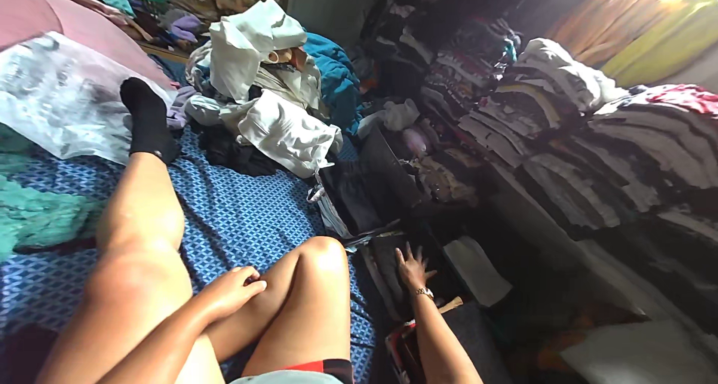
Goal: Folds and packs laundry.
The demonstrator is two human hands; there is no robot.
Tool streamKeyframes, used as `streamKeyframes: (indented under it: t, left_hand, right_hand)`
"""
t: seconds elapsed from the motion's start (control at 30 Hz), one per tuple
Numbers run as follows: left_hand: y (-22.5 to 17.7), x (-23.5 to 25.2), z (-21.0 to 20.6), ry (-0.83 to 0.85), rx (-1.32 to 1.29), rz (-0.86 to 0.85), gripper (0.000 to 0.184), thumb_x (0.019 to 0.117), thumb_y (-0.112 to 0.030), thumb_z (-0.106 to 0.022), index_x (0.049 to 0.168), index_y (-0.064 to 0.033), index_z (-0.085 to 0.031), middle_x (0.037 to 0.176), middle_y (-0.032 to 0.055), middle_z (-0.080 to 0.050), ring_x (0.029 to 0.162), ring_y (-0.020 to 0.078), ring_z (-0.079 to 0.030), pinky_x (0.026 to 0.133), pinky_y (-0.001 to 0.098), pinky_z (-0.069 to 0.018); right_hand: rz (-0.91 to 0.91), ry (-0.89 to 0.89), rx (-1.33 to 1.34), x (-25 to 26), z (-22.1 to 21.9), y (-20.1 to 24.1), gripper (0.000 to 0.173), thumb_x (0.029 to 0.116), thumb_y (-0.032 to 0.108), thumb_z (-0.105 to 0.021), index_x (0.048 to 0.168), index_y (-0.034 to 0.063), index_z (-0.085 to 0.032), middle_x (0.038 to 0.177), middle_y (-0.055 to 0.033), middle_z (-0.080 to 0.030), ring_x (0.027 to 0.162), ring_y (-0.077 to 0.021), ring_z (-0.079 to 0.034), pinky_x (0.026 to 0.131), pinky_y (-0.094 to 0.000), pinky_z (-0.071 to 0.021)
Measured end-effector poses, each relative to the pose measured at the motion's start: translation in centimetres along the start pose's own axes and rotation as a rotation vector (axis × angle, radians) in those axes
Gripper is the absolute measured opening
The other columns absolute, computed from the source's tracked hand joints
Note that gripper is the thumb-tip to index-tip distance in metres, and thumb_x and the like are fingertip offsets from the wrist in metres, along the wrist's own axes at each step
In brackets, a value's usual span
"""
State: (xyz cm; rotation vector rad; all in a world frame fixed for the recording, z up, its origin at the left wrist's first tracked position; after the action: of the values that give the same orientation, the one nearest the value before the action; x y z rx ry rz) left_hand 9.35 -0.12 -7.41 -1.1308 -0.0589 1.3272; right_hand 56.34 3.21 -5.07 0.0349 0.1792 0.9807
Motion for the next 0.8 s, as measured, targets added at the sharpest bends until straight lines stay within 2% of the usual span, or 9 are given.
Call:
streamKeyframes:
  t: [0.3, 0.43, 0.5, 0.53, 0.57, 0.63, 0.67, 0.73, 0.8]
  left_hand:
    - [-0.6, -0.6, 1.3, -0.017, 0.041, -0.046, 0.044, 0.1060, -0.034, -0.056, 0.137, -0.0027, -0.059, 0.140, 0.0251, -0.056, 0.132, 0.0394, -0.053, 0.111, 0.0577, -0.0395]
    - [-0.3, -3.3, 6.8, -0.359, 0.127, -0.087, 0.041, 0.1026, -0.029, -0.063, 0.135, -0.0041, -0.063, 0.141, 0.0229, -0.056, 0.132, 0.0411, -0.053, 0.110, 0.0592, -0.0411]
    - [0.6, -5.1, 9.9, -0.582, 0.173, -0.082, 0.037, 0.0999, -0.025, -0.066, 0.130, -0.0026, -0.066, 0.138, 0.0239, -0.059, 0.131, 0.0429, -0.053, 0.111, 0.0602, -0.0385]
    - [1.1, -5.7, 11.1, -0.645, 0.183, -0.047, 0.037, 0.0992, -0.024, -0.067, 0.129, -0.0023, -0.067, 0.138, 0.0240, -0.058, 0.133, 0.0429, -0.052, 0.112, 0.0597, -0.0377]
    - [1.6, -6.0, 11.8, -0.665, 0.201, 0.005, 0.038, 0.0990, -0.025, -0.067, 0.130, -0.0034, -0.067, 0.141, 0.0231, -0.056, 0.136, 0.0421, -0.049, 0.113, 0.0597, -0.0362]
    - [2.9, -5.7, 12.3, -0.576, 0.244, 0.140, 0.045, 0.0994, -0.032, -0.065, 0.137, -0.0073, -0.063, 0.156, 0.0208, -0.044, 0.151, 0.0423, -0.029, 0.120, 0.0666, -0.0186]
    - [3.7, -5.3, 12.4, -0.513, 0.266, 0.214, 0.050, 0.0992, -0.036, -0.065, 0.141, -0.0088, -0.060, 0.161, 0.0209, -0.037, 0.153, 0.0448, -0.021, 0.119, 0.0718, -0.0140]
    - [4.9, -4.4, 12.7, -0.384, 0.291, 0.330, 0.059, 0.0992, -0.042, -0.064, 0.146, -0.0079, -0.054, 0.165, 0.0255, -0.026, 0.153, 0.0521, -0.015, 0.113, 0.0766, -0.0227]
    - [5.5, -3.4, 13.0, -0.279, 0.319, 0.376, 0.069, 0.0993, -0.046, -0.062, 0.153, -0.0058, -0.045, 0.166, 0.0304, -0.016, 0.150, 0.0575, -0.016, 0.112, 0.0744, -0.0277]
  right_hand:
    - [0.003, 0.026, 0.009, 0.0, 0.1, 0.1, 0.069, 0.1046, 0.065, -0.029, 0.164, 0.0301, -0.023, 0.172, -0.0142, -0.009, 0.156, -0.0455, -0.007, 0.116, -0.0770, -0.0013]
    - [-0.006, 0.119, 0.159, -0.1, 0.9, 0.1, 0.072, 0.1036, 0.065, -0.035, 0.164, 0.0273, -0.025, 0.172, -0.0171, -0.003, 0.156, -0.0466, 0.000, 0.117, -0.0764, 0.0029]
    - [-0.017, 0.141, 0.303, -0.1, 1.5, 0.7, 0.073, 0.1036, 0.061, -0.042, 0.162, 0.0197, -0.031, 0.170, -0.0229, -0.006, 0.155, -0.0491, -0.003, 0.117, -0.0768, 0.0001]
    - [-0.008, 0.113, 0.369, -0.3, 2.0, 1.6, 0.072, 0.1042, 0.057, -0.044, 0.161, 0.0146, -0.034, 0.169, -0.0253, -0.012, 0.155, -0.0493, -0.008, 0.117, -0.0771, -0.0035]
    - [0.025, 0.063, 0.418, -0.9, 2.5, 3.0, 0.070, 0.1049, 0.054, -0.045, 0.159, 0.0104, -0.036, 0.167, -0.0265, -0.020, 0.154, -0.0483, -0.015, 0.116, -0.0774, -0.0066]
    - [0.188, -0.011, 0.479, -3.4, 3.4, 7.8, 0.062, 0.1054, 0.044, -0.050, 0.154, 0.0055, -0.045, 0.164, -0.0251, -0.029, 0.153, -0.0443, -0.023, 0.118, -0.0753, -0.0085]
    - [0.311, -0.004, 0.498, -5.1, 3.3, 10.8, 0.058, 0.1055, 0.039, -0.051, 0.151, 0.0036, -0.049, 0.162, -0.0248, -0.032, 0.152, -0.0430, -0.026, 0.119, -0.0731, -0.0116]
    - [0.537, 0.140, 0.478, -8.4, 1.6, 17.0, 0.051, 0.1054, 0.035, -0.050, 0.146, 0.0044, -0.056, 0.158, -0.0228, -0.041, 0.149, -0.0393, -0.035, 0.120, -0.0660, -0.0220]
    - [0.627, 0.348, 0.312, -11.0, 0.0, 21.9, 0.051, 0.1055, 0.043, -0.050, 0.144, 0.0100, -0.058, 0.150, -0.0180, -0.052, 0.142, -0.0355, -0.045, 0.118, -0.0564, -0.0340]
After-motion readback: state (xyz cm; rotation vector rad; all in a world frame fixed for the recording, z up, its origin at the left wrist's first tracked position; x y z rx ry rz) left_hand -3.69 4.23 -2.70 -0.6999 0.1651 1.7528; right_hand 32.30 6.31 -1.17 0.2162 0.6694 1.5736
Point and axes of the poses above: each hand's wrist, its own x-axis towards the middle knuckle, its own z-axis out of the back of the hand, y = z × x, the point moved 7 cm from there along x, towards the middle knuckle
